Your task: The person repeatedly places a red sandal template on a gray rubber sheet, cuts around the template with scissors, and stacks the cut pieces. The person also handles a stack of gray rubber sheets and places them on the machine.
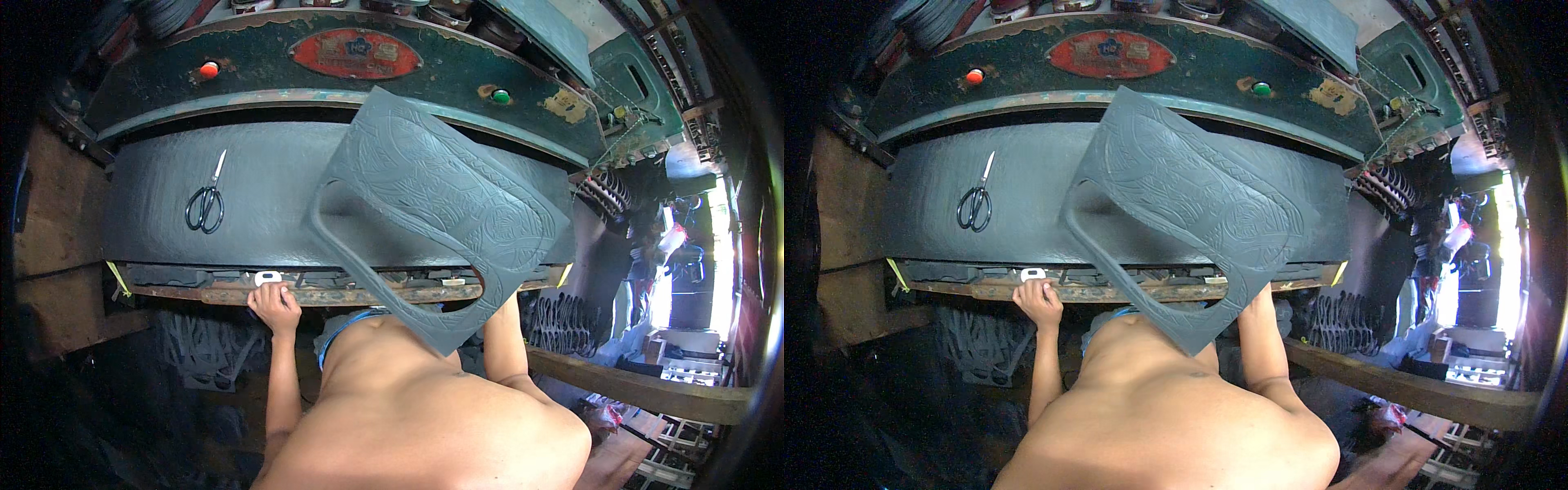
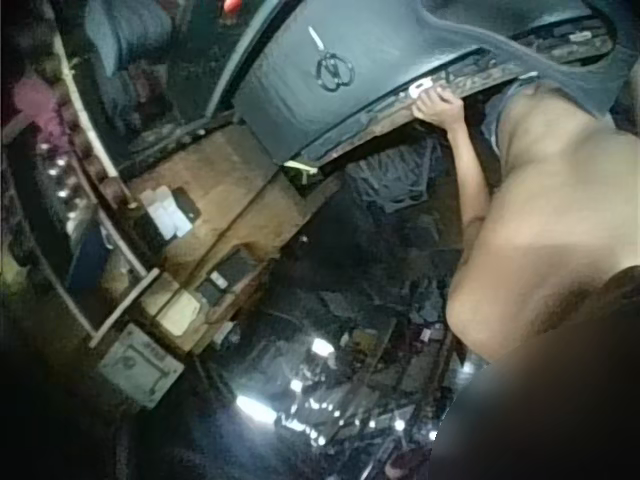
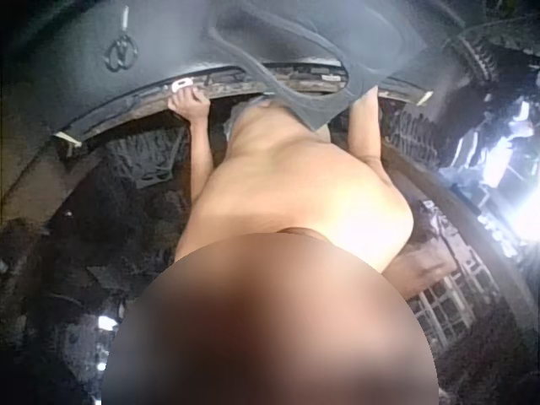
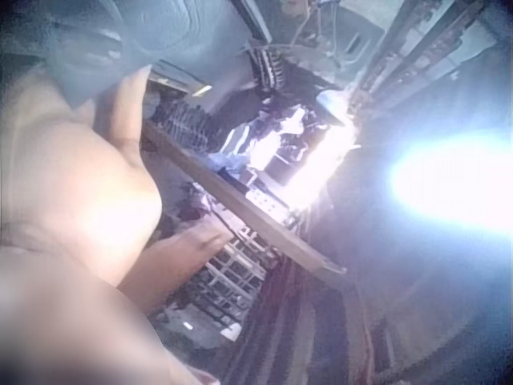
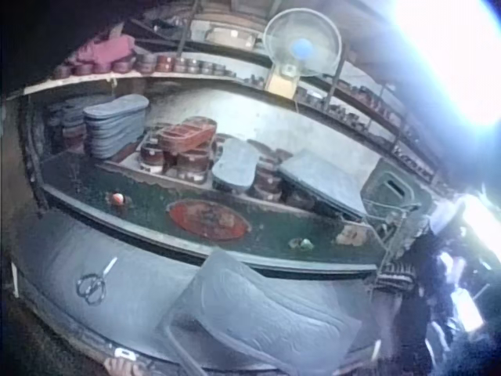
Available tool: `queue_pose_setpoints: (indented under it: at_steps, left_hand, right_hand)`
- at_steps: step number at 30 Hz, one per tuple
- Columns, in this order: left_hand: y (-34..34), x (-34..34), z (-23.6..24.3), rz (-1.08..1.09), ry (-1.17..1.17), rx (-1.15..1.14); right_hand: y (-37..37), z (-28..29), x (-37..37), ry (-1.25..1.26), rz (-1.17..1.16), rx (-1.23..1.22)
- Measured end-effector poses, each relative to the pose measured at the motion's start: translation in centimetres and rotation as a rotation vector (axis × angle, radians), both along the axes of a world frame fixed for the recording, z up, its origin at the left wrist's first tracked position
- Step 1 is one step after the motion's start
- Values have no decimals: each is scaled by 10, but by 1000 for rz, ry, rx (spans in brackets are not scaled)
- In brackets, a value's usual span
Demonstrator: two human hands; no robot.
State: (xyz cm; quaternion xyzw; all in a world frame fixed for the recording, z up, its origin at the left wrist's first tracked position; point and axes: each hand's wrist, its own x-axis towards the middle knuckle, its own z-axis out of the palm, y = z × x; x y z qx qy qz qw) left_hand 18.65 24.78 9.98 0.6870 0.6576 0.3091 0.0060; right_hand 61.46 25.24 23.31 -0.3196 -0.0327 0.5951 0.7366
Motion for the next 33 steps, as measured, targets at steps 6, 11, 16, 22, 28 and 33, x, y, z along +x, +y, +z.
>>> queue_pose_setpoints:
  at_steps: [6,11,16,22,28,33]
  left_hand:
    - [-1,0,0,-6,-22,-13]
    - [0,1,3,-7,-42,-13]
    - [1,2,8,-15,-28,-27]
    - [1,-2,11,-39,6,-74]
    - [1,0,3,-18,20,-31]
    - [1,-1,5,-37,9,-73]
  right_hand:
    - [2,43,35,-346,-47,0]
    - [28,109,35,-1047,376,46]
    - [29,139,23,-1424,439,-8]
    - [5,188,30,-1426,317,-16]
    - [13,162,23,-2116,531,82]
    - [31,68,3,-2156,828,115]
